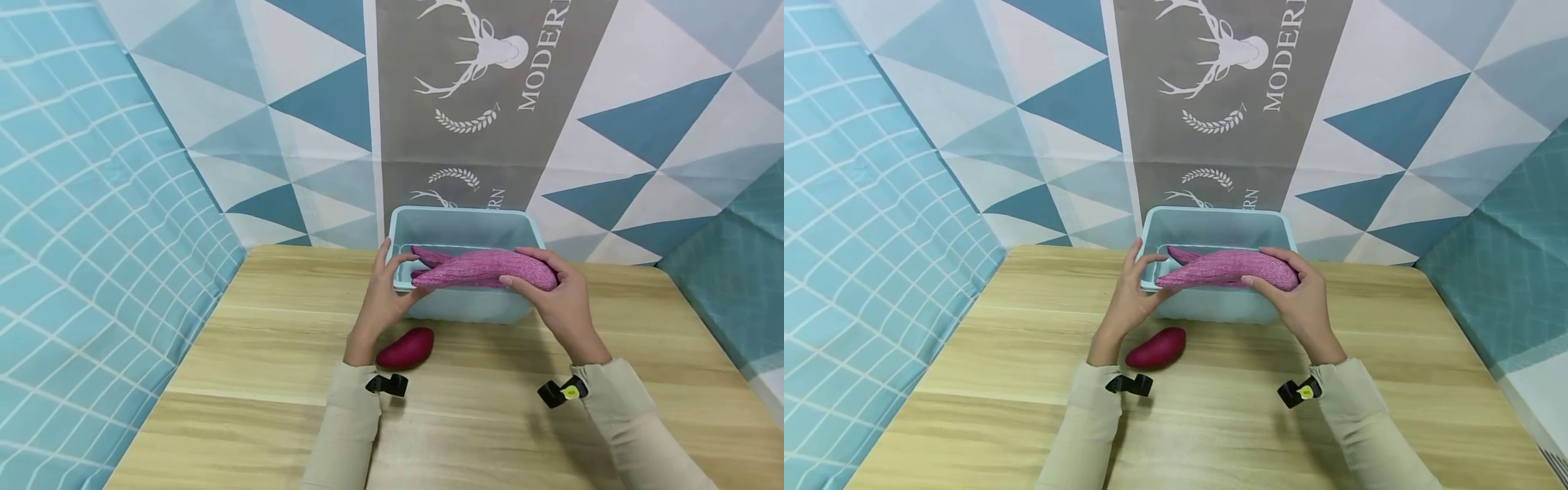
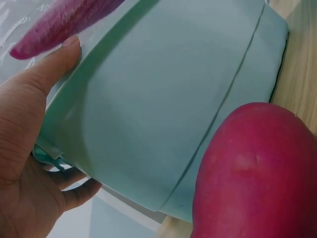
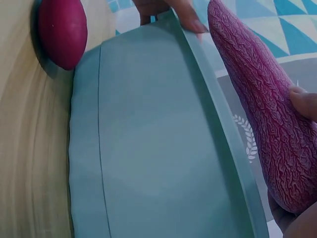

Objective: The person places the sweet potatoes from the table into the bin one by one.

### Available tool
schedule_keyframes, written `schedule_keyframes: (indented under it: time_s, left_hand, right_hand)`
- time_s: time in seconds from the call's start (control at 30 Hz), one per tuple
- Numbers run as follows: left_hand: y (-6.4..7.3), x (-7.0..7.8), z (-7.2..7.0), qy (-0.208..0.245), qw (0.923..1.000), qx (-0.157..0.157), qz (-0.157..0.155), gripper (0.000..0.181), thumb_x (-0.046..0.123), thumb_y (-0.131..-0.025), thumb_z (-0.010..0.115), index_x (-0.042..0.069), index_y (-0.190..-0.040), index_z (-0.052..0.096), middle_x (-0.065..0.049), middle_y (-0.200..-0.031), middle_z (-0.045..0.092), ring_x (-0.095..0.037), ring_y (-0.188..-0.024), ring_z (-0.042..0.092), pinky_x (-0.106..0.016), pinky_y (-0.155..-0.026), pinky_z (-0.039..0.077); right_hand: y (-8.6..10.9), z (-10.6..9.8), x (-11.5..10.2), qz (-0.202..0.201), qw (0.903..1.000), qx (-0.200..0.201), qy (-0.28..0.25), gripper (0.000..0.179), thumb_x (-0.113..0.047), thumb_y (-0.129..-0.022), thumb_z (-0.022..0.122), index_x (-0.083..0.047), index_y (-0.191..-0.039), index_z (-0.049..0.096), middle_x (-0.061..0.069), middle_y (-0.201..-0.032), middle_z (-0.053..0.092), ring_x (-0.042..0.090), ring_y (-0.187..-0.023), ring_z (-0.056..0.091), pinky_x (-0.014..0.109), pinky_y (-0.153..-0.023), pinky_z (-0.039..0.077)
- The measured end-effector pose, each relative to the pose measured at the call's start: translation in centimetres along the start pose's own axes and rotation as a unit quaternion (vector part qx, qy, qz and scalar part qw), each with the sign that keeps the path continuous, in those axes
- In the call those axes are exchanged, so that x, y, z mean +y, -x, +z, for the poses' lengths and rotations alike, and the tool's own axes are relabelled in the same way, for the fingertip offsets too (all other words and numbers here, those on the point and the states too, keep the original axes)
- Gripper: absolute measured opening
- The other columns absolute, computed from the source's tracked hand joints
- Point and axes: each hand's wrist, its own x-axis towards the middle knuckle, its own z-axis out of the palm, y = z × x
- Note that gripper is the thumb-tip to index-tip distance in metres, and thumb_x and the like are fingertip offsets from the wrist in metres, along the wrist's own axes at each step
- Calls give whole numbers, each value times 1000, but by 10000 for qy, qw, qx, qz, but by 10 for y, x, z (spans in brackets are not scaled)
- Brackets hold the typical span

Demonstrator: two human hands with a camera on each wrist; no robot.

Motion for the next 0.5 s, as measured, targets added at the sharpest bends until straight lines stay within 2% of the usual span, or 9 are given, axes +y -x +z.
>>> schedule_keyframes:
  time_s: [0.2, 0.5]
  left_hand:
    - [0, 3, 2, 126, 9999, -31, -111, 57, 41, -83, 82, 21, -131, 59, -3, -171, 9, -41, -155, 23, -64, -116, 34]
    - [1, 1, 2, 120, 9997, -14, -206, 62, 43, -83, 82, 23, -136, 56, -3, -171, 8, -42, -154, 24, -65, -115, 34]
  right_hand:
    - [-10, 3, 2, 99, 9999, 79, -95, 50, -24, -83, 84, -24, -130, 67, -8, -124, 65, 11, -106, 59, 14, -80, 51]
    - [-20, 14, 4, 129, 9996, 150, -219, 51, -24, -82, 86, -23, -129, 67, -7, -123, 66, 10, -105, 59, 15, -81, 50]
